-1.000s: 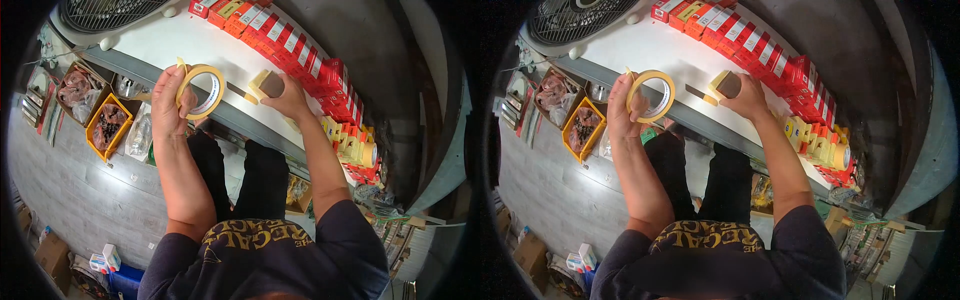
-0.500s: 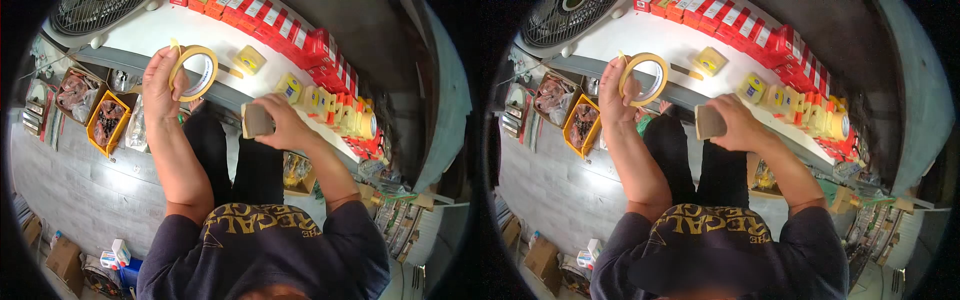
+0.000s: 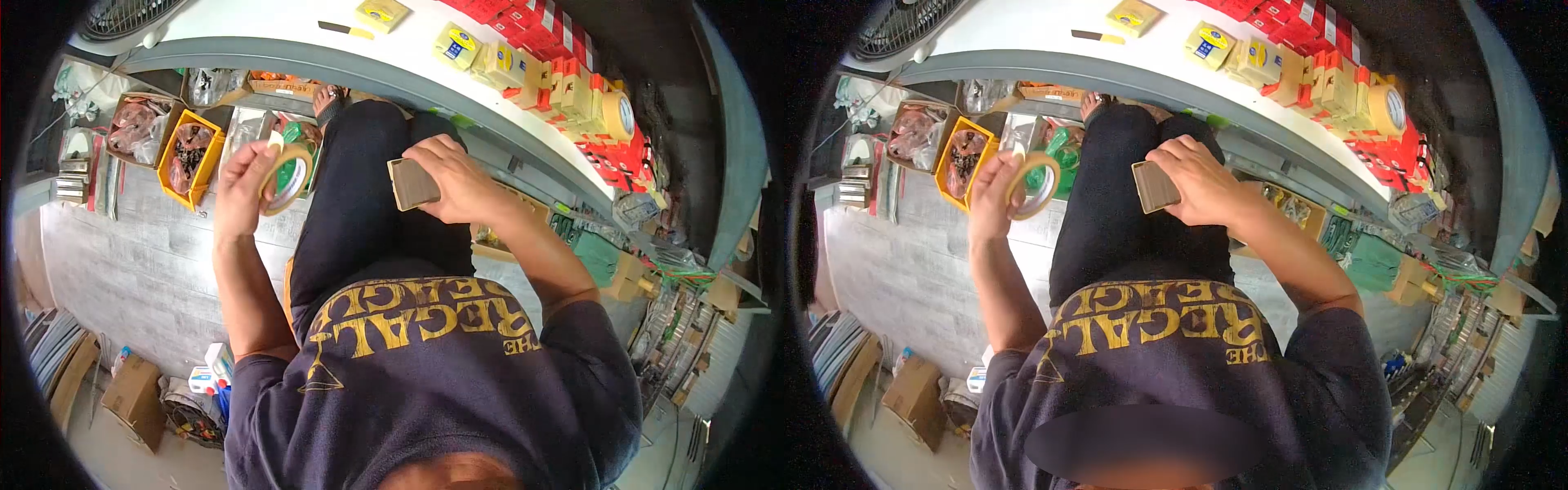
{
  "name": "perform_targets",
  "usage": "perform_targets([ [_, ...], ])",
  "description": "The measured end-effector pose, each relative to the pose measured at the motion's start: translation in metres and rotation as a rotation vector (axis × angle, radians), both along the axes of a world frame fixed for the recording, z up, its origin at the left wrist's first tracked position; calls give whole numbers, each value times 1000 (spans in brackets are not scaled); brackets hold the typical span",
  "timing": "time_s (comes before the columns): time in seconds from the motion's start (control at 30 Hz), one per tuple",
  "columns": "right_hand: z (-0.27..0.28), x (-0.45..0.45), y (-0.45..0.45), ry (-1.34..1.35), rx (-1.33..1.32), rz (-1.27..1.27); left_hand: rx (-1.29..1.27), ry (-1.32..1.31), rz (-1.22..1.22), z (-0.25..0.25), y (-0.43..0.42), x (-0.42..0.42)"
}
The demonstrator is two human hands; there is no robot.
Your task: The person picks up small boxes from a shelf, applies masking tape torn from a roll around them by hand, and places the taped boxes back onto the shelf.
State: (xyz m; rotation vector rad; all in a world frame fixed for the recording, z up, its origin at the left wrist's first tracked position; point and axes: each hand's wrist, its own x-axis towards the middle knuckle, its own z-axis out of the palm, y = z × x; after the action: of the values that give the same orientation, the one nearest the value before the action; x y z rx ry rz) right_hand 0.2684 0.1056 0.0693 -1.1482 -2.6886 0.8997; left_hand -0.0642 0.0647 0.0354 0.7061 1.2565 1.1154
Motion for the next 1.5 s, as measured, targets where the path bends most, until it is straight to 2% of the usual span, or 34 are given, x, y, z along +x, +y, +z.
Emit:
perform_targets([
  [0.3, -16, 16, -17, 19, 24, 78, -90, 108, -335, 16, -40, 38],
  [0.5, -13, -11, -2, 48, 119, 127, -54, 119, -367, 19, -45, 32],
  [0.73, -20, -4, 0, 40, 53, 196, -68, 148, -325, 17, -53, 24],
  [1.03, -18, -27, 4, 85, 73, 246, -103, 182, -469, 28, -47, 33],
  [1.27, -40, -51, 18, -41, 110, 375, -115, 195, -482, 20, -46, 30],
  [1.5, -32, -56, 19, -110, 93, 358, -166, 169, -511, 12, -38, 30],
])
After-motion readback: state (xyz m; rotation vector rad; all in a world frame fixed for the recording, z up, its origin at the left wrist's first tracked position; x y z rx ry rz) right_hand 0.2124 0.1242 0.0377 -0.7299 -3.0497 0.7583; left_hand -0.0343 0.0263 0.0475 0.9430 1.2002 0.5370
